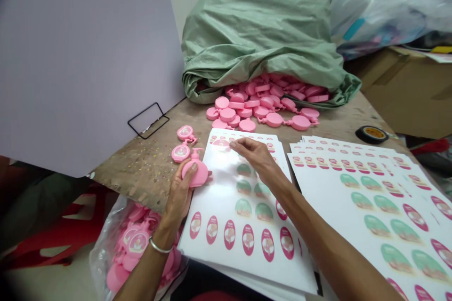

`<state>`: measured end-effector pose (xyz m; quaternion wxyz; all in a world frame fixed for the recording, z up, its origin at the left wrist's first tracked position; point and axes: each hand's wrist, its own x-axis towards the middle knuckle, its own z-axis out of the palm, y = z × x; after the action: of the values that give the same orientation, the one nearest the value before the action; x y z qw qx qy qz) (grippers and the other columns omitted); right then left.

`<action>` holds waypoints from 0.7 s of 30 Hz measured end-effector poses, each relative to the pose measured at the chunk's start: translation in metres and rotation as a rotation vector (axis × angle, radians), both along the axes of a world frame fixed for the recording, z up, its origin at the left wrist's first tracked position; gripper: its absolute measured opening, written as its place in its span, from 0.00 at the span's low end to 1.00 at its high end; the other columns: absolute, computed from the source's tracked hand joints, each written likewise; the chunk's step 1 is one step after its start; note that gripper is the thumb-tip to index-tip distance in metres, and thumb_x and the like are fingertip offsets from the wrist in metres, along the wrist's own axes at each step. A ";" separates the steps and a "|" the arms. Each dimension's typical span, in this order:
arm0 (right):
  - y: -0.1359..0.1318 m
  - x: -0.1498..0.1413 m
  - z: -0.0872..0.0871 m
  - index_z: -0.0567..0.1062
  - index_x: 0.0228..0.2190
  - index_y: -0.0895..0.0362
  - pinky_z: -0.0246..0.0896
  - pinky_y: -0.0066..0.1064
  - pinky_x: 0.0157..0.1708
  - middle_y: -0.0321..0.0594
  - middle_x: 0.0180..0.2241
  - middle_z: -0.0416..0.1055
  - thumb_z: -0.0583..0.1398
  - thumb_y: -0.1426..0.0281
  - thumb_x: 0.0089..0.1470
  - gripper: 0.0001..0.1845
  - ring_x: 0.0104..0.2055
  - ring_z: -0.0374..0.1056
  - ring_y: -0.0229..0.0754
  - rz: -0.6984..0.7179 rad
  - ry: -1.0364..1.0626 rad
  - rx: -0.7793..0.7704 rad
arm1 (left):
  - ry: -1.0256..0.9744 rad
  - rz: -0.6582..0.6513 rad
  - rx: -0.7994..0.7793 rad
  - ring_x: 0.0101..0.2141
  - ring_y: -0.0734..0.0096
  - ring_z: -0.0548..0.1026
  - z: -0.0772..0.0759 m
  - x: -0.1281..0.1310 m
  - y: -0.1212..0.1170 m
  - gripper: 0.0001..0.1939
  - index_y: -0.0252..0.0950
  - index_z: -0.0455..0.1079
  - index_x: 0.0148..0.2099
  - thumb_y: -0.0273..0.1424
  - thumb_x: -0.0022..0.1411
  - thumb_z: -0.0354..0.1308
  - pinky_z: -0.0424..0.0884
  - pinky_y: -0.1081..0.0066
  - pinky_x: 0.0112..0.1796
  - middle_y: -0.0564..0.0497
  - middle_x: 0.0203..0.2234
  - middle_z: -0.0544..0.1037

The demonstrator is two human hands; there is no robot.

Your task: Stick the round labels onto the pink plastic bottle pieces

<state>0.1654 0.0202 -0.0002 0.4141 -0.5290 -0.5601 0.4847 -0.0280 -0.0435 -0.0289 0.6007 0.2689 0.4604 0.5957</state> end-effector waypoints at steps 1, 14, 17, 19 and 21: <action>-0.008 0.000 0.004 0.78 0.30 0.55 0.62 0.31 0.34 0.37 0.31 0.74 0.65 0.51 0.46 0.20 0.34 0.67 0.39 -0.021 0.009 0.038 | 0.005 0.019 0.010 0.31 0.69 0.79 0.005 0.001 -0.002 0.23 0.37 0.69 0.50 0.39 0.54 0.66 0.77 0.71 0.33 0.49 0.37 0.76; -0.075 -0.010 0.015 0.81 0.36 0.51 0.67 0.38 0.40 0.38 0.34 0.79 0.62 0.59 0.54 0.12 0.37 0.72 0.44 0.018 -0.173 0.342 | -0.258 -0.225 -0.204 0.39 0.58 0.79 0.034 0.029 -0.025 0.26 0.30 0.69 0.54 0.45 0.67 0.47 0.79 0.61 0.36 0.39 0.41 0.79; -0.076 -0.007 0.012 0.81 0.37 0.51 0.67 0.38 0.41 0.38 0.34 0.78 0.63 0.58 0.53 0.13 0.38 0.71 0.44 0.005 -0.168 0.343 | -0.255 -0.227 -0.207 0.40 0.58 0.79 0.035 0.031 -0.025 0.25 0.31 0.68 0.56 0.44 0.68 0.47 0.79 0.59 0.37 0.39 0.42 0.79; -0.076 -0.006 0.011 0.81 0.37 0.51 0.66 0.38 0.41 0.38 0.34 0.78 0.63 0.58 0.53 0.13 0.38 0.71 0.44 0.002 -0.172 0.347 | -0.255 -0.229 -0.204 0.41 0.58 0.79 0.036 0.032 -0.025 0.25 0.32 0.68 0.57 0.44 0.68 0.46 0.79 0.59 0.37 0.39 0.43 0.79; -0.076 -0.006 0.011 0.81 0.37 0.51 0.66 0.37 0.41 0.38 0.34 0.78 0.63 0.59 0.53 0.12 0.38 0.71 0.44 -0.004 -0.177 0.352 | -0.255 -0.232 -0.198 0.41 0.58 0.79 0.036 0.032 -0.024 0.25 0.32 0.67 0.57 0.44 0.68 0.46 0.79 0.59 0.37 0.39 0.43 0.79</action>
<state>0.1591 -0.0555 0.0111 0.4505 -0.4901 -0.6693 0.3300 0.0045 -0.0676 0.0073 0.7422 0.1820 0.4031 0.5035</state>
